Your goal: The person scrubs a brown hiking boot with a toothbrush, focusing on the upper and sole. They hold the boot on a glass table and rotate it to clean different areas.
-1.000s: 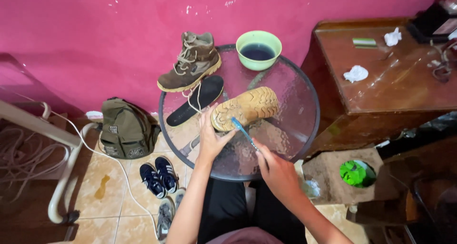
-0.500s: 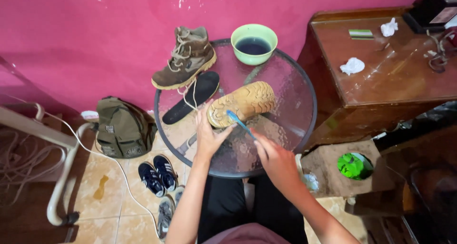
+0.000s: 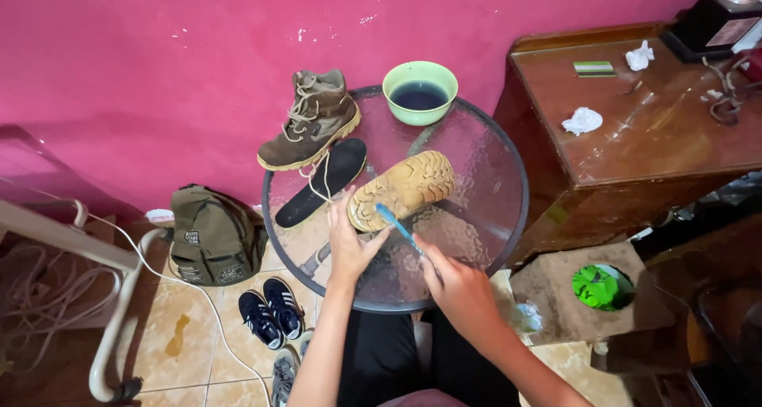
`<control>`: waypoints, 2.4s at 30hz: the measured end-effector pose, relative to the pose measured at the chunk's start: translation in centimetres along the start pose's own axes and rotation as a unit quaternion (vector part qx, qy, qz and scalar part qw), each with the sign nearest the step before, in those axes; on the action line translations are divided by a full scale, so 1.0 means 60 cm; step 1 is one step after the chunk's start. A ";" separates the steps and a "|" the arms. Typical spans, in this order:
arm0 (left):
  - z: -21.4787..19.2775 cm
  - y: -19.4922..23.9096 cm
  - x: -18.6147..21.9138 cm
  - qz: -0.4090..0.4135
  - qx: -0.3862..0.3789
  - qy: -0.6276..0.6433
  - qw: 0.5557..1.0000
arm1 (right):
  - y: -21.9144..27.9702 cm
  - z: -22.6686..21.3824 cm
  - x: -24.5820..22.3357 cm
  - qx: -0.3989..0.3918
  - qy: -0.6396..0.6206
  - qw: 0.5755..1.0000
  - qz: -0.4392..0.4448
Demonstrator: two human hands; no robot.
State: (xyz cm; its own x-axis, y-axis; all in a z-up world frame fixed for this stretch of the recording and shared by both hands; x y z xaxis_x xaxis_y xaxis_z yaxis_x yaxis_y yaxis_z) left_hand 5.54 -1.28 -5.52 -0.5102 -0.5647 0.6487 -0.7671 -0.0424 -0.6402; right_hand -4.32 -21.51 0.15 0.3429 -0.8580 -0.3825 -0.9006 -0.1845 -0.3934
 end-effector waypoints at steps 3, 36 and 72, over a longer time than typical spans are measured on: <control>0.002 0.004 -0.005 -0.002 -0.007 0.000 1.000 | 0.010 -0.025 0.000 -0.090 0.042 0.993 0.063; 0.004 0.001 -0.003 -0.040 0.016 0.026 0.999 | -0.001 0.000 -0.029 -0.098 -0.045 0.989 0.099; 0.002 0.016 -0.027 -0.032 0.097 0.059 0.993 | -0.022 0.043 0.053 -0.050 -0.056 0.973 0.220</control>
State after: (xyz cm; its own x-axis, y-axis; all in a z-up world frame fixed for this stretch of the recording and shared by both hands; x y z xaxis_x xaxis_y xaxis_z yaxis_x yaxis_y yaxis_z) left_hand 5.68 -0.51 -7.26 -0.5129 -0.4559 0.7274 -0.7161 -0.2401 -0.6554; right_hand -1.34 -22.75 -2.70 -0.0593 -0.8076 -0.5868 -0.9865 0.1372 -0.0892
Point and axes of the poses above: each hand's wrist, its own y-axis away from the middle knuckle, its own z-axis out of the palm, x = y × z, the point moved 1 cm from there along -y, towards the middle knuckle
